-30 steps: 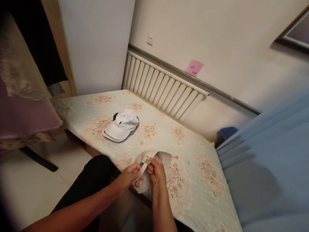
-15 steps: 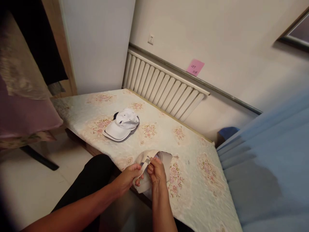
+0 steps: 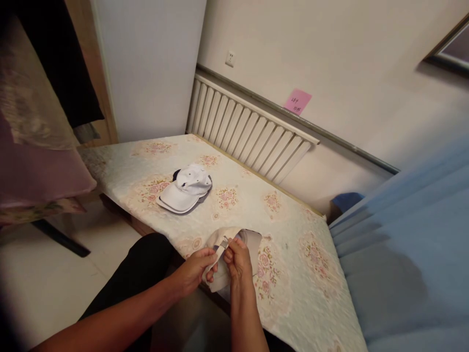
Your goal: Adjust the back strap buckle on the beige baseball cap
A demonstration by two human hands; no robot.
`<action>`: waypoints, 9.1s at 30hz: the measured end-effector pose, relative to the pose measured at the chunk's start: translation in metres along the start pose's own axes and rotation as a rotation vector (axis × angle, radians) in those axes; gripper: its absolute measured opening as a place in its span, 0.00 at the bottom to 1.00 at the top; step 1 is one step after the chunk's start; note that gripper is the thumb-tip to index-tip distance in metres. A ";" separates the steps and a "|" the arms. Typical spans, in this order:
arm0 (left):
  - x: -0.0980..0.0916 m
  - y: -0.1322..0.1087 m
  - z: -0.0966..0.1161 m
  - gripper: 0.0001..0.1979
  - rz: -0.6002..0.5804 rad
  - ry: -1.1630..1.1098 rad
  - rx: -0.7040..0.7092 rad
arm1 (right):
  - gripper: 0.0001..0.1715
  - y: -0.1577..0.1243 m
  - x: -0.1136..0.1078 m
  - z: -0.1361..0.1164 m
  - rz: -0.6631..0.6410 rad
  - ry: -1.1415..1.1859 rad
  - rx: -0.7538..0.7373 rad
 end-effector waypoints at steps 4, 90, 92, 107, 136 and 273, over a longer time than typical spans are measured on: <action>0.000 -0.001 0.001 0.10 -0.005 -0.007 0.001 | 0.19 0.001 -0.001 0.002 0.010 0.033 0.029; 0.001 0.005 0.009 0.10 0.219 0.312 0.020 | 0.16 -0.001 -0.007 0.009 0.063 -0.045 -0.021; 0.001 0.005 0.007 0.09 0.215 0.275 0.021 | 0.16 -0.001 -0.007 0.010 0.065 -0.049 -0.024; -0.003 0.005 0.006 0.08 0.241 0.220 -0.006 | 0.17 -0.001 -0.008 0.014 0.077 -0.103 -0.064; -0.002 0.003 0.016 0.10 0.296 0.343 0.130 | 0.17 -0.002 -0.004 0.013 0.130 -0.110 -0.087; -0.023 0.012 0.043 0.04 0.258 0.709 0.348 | 0.26 -0.020 0.029 0.034 -0.070 -0.037 -0.029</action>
Point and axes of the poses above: each hand's wrist, its own y-axis towards the middle knuckle, its own x-axis out of the palm, z = x × y, the point moved 4 cm from there along y, towards the middle knuckle, and after that the axes turned 8 degrees about x, right-handed, at the moved point
